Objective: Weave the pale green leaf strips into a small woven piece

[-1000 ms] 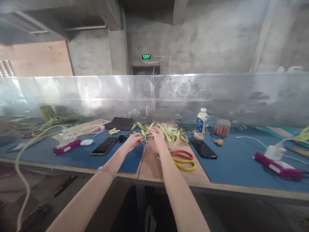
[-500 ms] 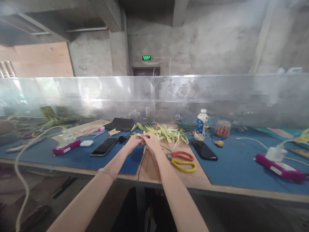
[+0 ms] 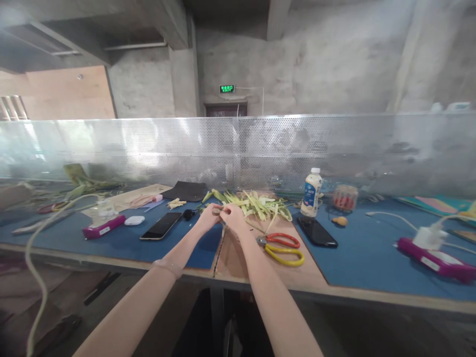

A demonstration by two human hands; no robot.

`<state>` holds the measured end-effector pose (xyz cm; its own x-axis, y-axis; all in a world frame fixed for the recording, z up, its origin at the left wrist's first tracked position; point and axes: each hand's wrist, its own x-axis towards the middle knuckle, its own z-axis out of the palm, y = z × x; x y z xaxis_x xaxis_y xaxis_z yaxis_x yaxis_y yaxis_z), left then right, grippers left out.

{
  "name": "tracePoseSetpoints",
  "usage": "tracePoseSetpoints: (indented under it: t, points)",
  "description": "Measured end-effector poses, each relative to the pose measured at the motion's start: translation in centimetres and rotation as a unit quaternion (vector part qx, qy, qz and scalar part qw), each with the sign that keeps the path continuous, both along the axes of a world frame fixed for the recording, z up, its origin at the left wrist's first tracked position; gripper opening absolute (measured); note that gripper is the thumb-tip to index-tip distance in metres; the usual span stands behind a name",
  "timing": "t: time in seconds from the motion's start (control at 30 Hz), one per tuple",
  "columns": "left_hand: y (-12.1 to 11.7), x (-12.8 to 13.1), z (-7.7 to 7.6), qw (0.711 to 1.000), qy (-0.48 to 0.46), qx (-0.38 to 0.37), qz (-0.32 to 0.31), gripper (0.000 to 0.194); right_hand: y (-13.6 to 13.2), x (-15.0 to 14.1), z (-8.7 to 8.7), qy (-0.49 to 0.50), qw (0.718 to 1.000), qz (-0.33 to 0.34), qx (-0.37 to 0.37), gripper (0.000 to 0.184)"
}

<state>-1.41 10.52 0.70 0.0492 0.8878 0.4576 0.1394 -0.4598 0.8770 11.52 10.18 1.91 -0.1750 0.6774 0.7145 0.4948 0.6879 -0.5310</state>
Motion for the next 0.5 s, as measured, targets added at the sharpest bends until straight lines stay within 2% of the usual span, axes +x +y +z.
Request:
tracePoseSetpoints:
  t: [0.2,0.5]
  points:
    - [0.15,-0.06,-0.24,0.999,0.005,0.018,-0.028,0.034,0.46,-0.04,-0.38,0.02,1.0,0.008,-0.012,0.016]
    - [-0.04,0.15,-0.15,0.997,-0.013,0.025,-0.072,0.056,0.56,-0.06,-0.41,0.036,0.998,0.018,-0.052,0.018]
